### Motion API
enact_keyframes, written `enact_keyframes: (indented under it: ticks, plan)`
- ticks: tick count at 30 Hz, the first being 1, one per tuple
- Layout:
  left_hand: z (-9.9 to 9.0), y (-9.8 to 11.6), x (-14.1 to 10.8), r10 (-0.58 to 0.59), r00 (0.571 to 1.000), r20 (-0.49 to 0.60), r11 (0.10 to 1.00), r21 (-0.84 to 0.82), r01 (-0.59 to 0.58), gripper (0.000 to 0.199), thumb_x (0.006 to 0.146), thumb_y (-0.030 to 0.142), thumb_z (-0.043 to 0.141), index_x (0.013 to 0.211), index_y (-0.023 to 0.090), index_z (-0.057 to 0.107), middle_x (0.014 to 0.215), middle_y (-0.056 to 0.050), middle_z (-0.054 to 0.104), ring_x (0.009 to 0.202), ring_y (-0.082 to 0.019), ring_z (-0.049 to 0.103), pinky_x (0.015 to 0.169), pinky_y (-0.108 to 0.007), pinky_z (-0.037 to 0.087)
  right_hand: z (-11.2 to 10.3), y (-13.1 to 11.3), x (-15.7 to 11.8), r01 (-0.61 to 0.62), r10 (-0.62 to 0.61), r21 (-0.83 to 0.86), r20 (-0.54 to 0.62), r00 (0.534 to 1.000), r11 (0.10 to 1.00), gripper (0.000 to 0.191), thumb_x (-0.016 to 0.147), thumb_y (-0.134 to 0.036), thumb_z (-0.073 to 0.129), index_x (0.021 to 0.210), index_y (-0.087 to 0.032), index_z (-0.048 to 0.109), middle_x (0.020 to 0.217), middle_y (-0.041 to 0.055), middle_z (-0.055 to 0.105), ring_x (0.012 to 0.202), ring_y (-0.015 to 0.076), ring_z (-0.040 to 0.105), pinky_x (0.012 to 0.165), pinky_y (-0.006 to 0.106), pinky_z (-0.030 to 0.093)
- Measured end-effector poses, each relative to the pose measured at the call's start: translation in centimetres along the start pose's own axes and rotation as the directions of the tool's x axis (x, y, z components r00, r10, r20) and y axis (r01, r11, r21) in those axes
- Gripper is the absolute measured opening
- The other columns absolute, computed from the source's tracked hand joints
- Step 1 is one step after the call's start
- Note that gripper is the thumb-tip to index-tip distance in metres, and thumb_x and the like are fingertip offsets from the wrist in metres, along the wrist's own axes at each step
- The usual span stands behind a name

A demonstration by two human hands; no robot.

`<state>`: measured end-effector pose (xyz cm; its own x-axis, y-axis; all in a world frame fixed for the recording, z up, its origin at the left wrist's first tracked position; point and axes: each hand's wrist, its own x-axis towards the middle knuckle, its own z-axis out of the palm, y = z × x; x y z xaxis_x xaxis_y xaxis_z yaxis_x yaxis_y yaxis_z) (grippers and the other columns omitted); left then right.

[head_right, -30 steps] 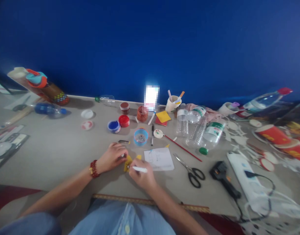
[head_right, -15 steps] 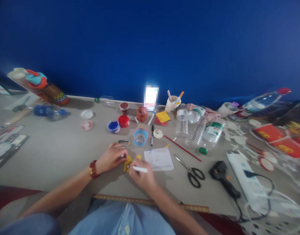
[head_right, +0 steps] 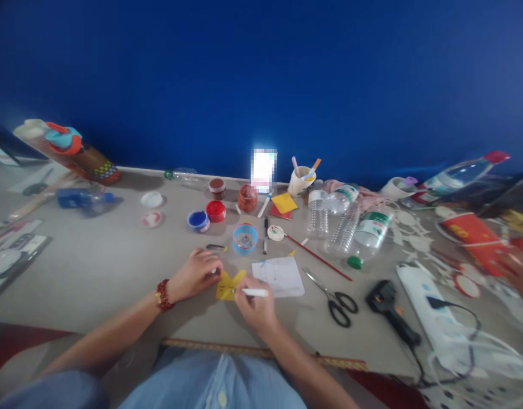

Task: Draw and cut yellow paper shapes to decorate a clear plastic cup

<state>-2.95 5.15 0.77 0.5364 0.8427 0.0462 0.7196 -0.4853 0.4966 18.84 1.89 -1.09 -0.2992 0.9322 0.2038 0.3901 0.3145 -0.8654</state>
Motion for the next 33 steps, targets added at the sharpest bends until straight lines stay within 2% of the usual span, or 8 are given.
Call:
enact_keyframes:
  ticks: [33]
  plan:
    - [-0.15,0.06,-0.03,0.005,1.000,-0.007,1.000,-0.012,-0.006,0.010,0.088,0.030,0.060,0.084,0.022,0.058,0.084,0.000,0.067,0.086,-0.020,0.057,0.083,-0.036,0.032,0.29,0.38,0.04,-0.005,0.007,-0.068,0.020,1.000,0.998,0.018,0.081,-0.016,0.047,0.064,-0.021,0.050,0.056,-0.0040,0.049,0.052,0.0118,0.046,0.052,0.023,0.031]
